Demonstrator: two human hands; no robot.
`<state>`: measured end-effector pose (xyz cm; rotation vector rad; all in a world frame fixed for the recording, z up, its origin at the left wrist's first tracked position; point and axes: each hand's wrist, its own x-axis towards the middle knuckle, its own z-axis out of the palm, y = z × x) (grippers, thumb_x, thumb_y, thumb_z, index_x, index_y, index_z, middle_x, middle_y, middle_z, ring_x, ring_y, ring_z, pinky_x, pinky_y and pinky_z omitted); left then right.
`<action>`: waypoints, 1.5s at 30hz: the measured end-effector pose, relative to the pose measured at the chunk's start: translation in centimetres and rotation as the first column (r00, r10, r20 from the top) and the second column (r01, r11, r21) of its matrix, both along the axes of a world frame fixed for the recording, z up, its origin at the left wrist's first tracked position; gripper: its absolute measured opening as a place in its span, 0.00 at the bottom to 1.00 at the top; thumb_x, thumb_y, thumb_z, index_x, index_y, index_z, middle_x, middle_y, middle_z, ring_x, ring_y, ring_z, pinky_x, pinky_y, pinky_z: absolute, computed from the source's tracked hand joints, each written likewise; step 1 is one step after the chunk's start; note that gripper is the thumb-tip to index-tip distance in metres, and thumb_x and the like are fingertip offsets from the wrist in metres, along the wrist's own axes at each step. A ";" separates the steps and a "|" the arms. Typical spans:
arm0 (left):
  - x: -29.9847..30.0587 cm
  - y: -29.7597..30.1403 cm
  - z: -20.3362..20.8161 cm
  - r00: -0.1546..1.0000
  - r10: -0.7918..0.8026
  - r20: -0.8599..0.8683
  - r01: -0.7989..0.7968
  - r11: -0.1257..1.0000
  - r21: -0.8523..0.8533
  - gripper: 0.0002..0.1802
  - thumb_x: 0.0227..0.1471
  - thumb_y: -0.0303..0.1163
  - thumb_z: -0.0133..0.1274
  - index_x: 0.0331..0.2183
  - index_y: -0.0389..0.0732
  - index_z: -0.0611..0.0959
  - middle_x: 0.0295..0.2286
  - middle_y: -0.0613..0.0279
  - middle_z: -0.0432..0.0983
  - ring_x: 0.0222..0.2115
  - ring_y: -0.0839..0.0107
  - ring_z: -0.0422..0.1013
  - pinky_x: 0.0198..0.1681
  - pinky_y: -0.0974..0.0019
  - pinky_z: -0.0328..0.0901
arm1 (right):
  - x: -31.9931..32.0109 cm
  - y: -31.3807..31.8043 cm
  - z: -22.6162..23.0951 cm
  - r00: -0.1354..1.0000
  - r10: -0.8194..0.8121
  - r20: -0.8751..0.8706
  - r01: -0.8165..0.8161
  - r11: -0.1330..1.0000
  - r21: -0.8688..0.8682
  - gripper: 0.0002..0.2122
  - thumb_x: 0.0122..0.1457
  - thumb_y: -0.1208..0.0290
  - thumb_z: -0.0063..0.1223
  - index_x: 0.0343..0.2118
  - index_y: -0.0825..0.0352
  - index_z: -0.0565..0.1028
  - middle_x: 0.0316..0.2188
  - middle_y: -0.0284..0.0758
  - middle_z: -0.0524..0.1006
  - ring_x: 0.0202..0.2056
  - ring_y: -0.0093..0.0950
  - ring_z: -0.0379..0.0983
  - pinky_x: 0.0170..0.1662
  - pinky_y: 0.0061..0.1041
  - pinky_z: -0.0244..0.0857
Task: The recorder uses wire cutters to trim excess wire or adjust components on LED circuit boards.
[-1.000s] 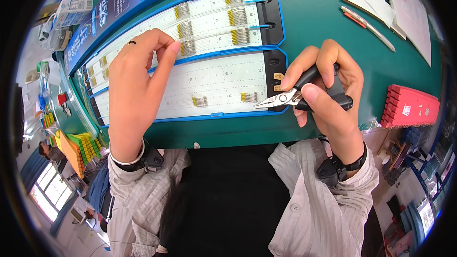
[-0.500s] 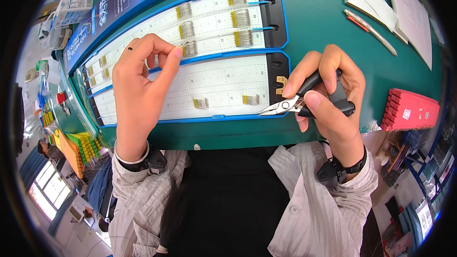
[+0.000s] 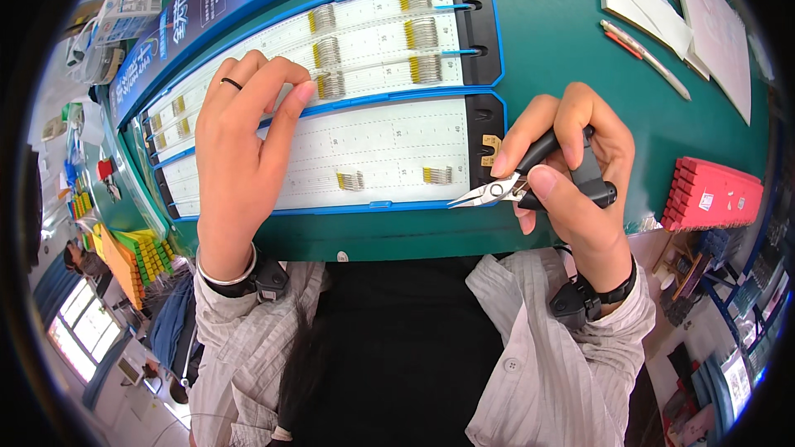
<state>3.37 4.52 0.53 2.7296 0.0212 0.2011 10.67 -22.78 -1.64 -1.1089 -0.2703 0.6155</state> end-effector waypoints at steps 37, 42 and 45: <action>-2.9 3.2 -2.6 0.993 0.007 0.122 0.064 0.822 -0.566 0.01 0.54 0.23 0.52 0.30 0.36 0.77 0.29 0.58 0.76 0.32 0.62 0.69 0.39 0.63 0.62 | 4.8 7.9 0.2 0.639 0.338 0.691 -0.081 0.923 -0.377 0.17 0.50 0.86 0.61 0.28 0.64 0.61 0.38 0.51 0.78 0.36 0.24 0.73 0.38 0.18 0.69; -2.9 3.0 -2.7 0.992 0.008 0.123 0.063 0.822 -0.567 0.01 0.54 0.22 0.53 0.31 0.36 0.77 0.28 0.58 0.76 0.31 0.62 0.69 0.38 0.63 0.61 | 4.9 7.9 0.1 0.622 0.351 0.700 -0.080 0.918 -0.389 0.17 0.50 0.85 0.62 0.28 0.63 0.61 0.38 0.51 0.78 0.37 0.27 0.74 0.38 0.20 0.70; -2.8 3.0 -2.6 0.992 0.006 0.123 0.066 0.822 -0.565 0.01 0.54 0.22 0.53 0.30 0.36 0.77 0.28 0.58 0.76 0.31 0.62 0.69 0.38 0.63 0.61 | 5.0 7.9 0.0 0.627 0.348 0.697 -0.092 0.921 -0.378 0.17 0.50 0.85 0.62 0.27 0.63 0.61 0.38 0.51 0.78 0.38 0.28 0.75 0.40 0.22 0.71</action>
